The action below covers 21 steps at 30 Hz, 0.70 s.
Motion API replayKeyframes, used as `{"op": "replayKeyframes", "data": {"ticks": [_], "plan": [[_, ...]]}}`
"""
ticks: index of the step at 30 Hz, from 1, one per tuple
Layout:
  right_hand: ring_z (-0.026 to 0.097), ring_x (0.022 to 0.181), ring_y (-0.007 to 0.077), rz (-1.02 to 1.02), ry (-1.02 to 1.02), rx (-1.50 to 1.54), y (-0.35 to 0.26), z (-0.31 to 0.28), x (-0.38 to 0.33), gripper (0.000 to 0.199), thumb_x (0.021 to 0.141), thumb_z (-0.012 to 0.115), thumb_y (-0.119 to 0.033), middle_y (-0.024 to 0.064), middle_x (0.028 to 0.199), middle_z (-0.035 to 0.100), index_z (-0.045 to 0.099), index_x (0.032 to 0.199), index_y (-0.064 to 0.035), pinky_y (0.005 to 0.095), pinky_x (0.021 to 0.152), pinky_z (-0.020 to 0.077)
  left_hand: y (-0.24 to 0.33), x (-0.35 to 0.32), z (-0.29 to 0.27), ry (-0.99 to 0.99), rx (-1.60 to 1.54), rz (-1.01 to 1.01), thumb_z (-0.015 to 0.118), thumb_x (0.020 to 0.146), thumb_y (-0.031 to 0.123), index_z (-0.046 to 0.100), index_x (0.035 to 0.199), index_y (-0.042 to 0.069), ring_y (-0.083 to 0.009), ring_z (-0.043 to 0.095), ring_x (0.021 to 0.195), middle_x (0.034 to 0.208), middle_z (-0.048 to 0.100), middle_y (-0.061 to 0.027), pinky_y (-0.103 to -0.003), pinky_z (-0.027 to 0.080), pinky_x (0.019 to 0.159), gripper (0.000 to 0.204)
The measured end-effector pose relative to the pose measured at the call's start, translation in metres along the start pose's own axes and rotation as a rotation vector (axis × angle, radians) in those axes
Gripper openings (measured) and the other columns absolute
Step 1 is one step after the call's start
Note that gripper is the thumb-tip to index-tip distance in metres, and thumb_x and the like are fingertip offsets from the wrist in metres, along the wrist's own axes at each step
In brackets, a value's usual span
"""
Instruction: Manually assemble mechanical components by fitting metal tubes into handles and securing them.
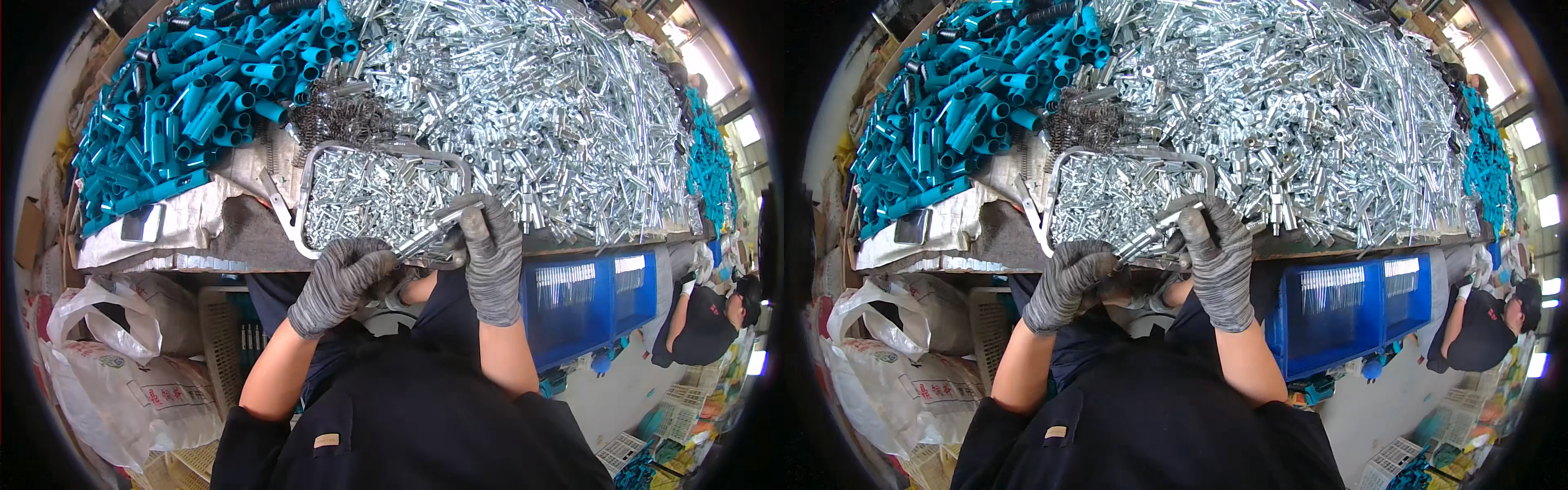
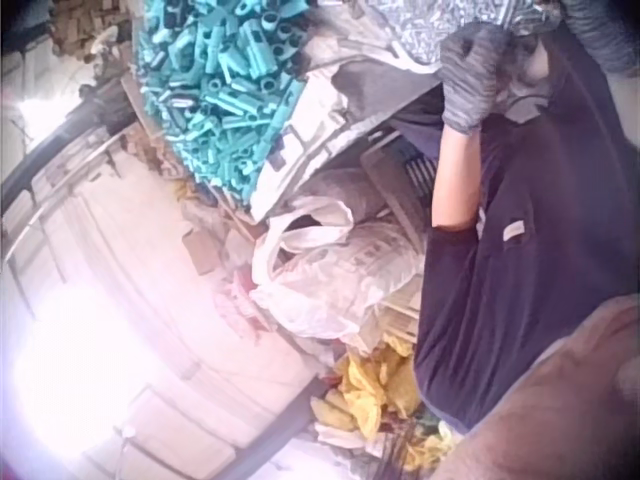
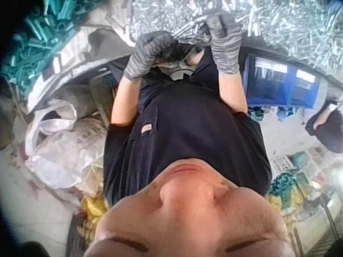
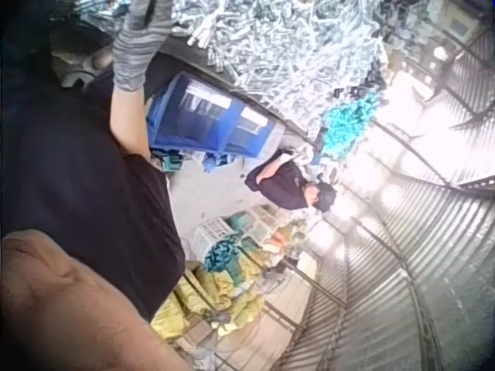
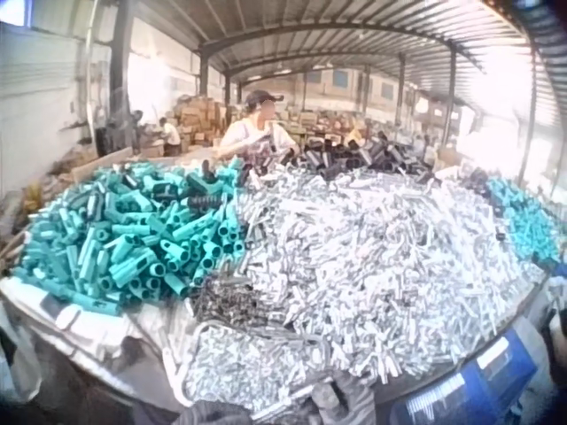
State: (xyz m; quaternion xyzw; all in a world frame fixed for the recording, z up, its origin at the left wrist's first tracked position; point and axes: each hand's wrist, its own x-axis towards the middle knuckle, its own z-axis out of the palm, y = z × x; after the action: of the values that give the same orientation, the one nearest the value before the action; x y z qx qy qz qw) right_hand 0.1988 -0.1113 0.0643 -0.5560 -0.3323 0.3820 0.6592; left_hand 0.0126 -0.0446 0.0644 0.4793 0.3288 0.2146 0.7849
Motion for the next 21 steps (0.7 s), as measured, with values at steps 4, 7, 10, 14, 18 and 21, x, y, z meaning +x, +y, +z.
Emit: {"op": "replayKeyframes", "data": {"ticks": [4, 7, 10, 14, 18, 21], "plan": [[0.058, 0.066, 0.0050, 0.024, -0.097, -0.095, -0.001, -0.004, 0.003, 0.021, 0.091, 0.059, -0.021, 0.0039, 0.085, 0.066, 0.064, 0.100, -0.0030, 0.0181, 0.054, 0.0432, 0.011, -0.004, -0.001, 0.052, 0.204, -0.048, 0.064, 0.084, 0.021, 0.064, 0.088, -0.004, -0.0122, 0.060, 0.065, 0.072, 0.064, -0.0085, -0.025, 0.048, 0.058, 0.026], [0.059, 0.074, 0.0075, -0.049, -0.064, -0.096, 0.010, -0.007, 0.006, 0.023, 0.091, 0.059, -0.021, 0.0051, 0.086, 0.067, 0.065, 0.103, -0.0023, 0.0206, 0.062, 0.0456, 0.012, -0.004, 0.007, 0.181, 0.471, 0.229, 0.065, 0.082, 0.018, 0.064, 0.092, -0.005, -0.0124, 0.062, 0.069, 0.074, 0.066, -0.0105, -0.026, 0.049, 0.060, 0.025], [0.059, 0.080, 0.0091, -0.013, -0.149, -0.118, 0.003, 0.001, 0.001, 0.025, 0.092, 0.058, -0.021, 0.0058, 0.088, 0.067, 0.066, 0.104, -0.0011, 0.0229, 0.070, 0.0464, 0.014, -0.005, 0.007, 0.195, 0.678, 0.375, 0.067, 0.081, 0.017, 0.064, 0.094, -0.006, -0.0116, 0.061, 0.065, 0.073, 0.066, -0.0120, -0.027, 0.048, 0.056, 0.026], [0.060, 0.077, 0.0090, 0.055, -0.090, -0.064, 0.001, 0.003, -0.002, 0.029, 0.093, 0.055, -0.025, 0.0058, 0.087, 0.067, 0.066, 0.104, 0.0003, 0.0227, 0.068, 0.0484, 0.017, -0.003, 0.006, 0.223, 0.965, 0.528, 0.070, 0.078, 0.017, 0.064, 0.098, -0.002, -0.0150, 0.062, 0.059, 0.071, 0.065, -0.0107, -0.028, 0.048, 0.054, 0.028], [0.062, 0.072, 0.0096, 0.066, -0.006, 0.047, 0.000, 0.013, -0.003, 0.038, 0.095, 0.052, -0.033, 0.0084, 0.087, 0.067, 0.064, 0.105, 0.0014, 0.0221, 0.060, 0.0525, 0.018, -0.003, 0.008, 0.267, 0.955, 0.609, 0.070, 0.077, 0.016, 0.063, 0.101, 0.001, -0.0183, 0.065, 0.065, 0.073, 0.066, -0.0103, -0.030, 0.050, 0.058, 0.029], [0.062, 0.073, 0.0097, 0.129, -0.011, 0.072, -0.003, 0.015, -0.004, 0.037, 0.095, 0.053, -0.032, 0.0082, 0.089, 0.067, 0.064, 0.106, 0.0013, 0.0226, 0.063, 0.0520, 0.031, -0.007, 0.011, 0.231, 0.755, 0.390, 0.068, 0.080, 0.017, 0.063, 0.101, -0.002, -0.0178, 0.065, 0.073, 0.078, 0.066, -0.0135, -0.031, 0.050, 0.065, 0.029]]}}
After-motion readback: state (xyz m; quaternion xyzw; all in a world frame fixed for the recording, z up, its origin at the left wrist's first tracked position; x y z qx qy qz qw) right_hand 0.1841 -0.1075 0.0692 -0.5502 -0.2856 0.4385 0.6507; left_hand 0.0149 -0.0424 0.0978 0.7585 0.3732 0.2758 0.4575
